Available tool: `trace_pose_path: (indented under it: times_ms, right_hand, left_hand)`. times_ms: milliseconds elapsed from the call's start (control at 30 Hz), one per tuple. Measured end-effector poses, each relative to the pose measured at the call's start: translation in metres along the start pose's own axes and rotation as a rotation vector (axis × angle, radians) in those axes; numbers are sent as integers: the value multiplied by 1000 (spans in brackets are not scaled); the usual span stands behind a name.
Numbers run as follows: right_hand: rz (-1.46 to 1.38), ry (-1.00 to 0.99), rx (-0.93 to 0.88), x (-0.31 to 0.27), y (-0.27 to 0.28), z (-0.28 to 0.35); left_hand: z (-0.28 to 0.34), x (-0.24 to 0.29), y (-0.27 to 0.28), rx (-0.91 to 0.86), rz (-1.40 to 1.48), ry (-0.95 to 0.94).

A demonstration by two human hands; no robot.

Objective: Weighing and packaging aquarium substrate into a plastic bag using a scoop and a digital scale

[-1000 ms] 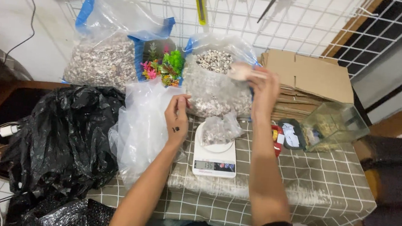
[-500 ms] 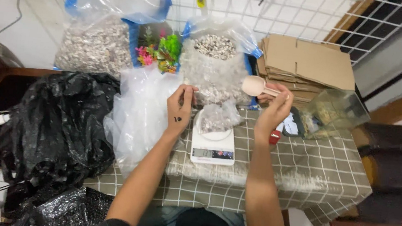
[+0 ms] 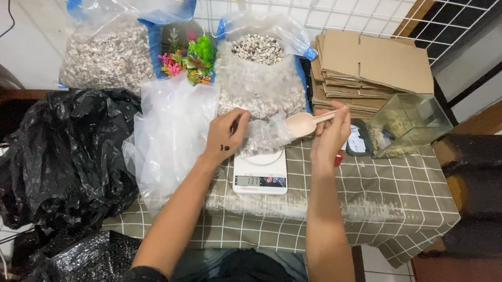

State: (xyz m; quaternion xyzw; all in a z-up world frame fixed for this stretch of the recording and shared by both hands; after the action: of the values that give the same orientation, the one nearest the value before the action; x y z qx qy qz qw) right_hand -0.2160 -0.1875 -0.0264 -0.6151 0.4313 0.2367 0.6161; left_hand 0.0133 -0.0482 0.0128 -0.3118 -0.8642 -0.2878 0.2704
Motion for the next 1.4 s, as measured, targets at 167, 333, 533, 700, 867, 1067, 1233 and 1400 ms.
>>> trace_pose_path:
  times_ms: [167,333,533,700,867,1067,1233,1400]
  right_hand:
    - [146,225,-197,-9,-21,16]
    - [236,332,-183,-16,-33,33]
    - [216,232,-273,-3,-44,41]
    - [173,196,-235,3,-30,28]
    - [99,310,-114,-14,-15,22]
    - [49,359,-15,-17,-4,16]
    - [101,358,-28,-13,-5,13]
    - [122,377,-58,-11,-4,11]
  left_hand:
    - [6,-6,-6,-98,-61,-25]
    - [6,2,-8,-200,-98,-100]
    - [12,-3,-18,-246,-179,-151]
    - [12,-2,-21,-192,-153,-174]
    - [7,-13,-4,24,-179,-48]
    - [1,5,8,149,-105,-88]
    - [7,1,9,256,-183,-209]
    - [9,5,16,331,-154,-266]
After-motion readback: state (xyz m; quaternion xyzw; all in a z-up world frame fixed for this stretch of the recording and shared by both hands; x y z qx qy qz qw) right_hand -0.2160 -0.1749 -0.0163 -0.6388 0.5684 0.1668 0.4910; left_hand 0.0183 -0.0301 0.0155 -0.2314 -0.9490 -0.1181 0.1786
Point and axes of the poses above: each hand's wrist, its own z-axis away from the middle knuckle, its own y-axis out of the back of the hand, x = y × z, the point moved 5 cm from there along -z, towards the middle knuckle
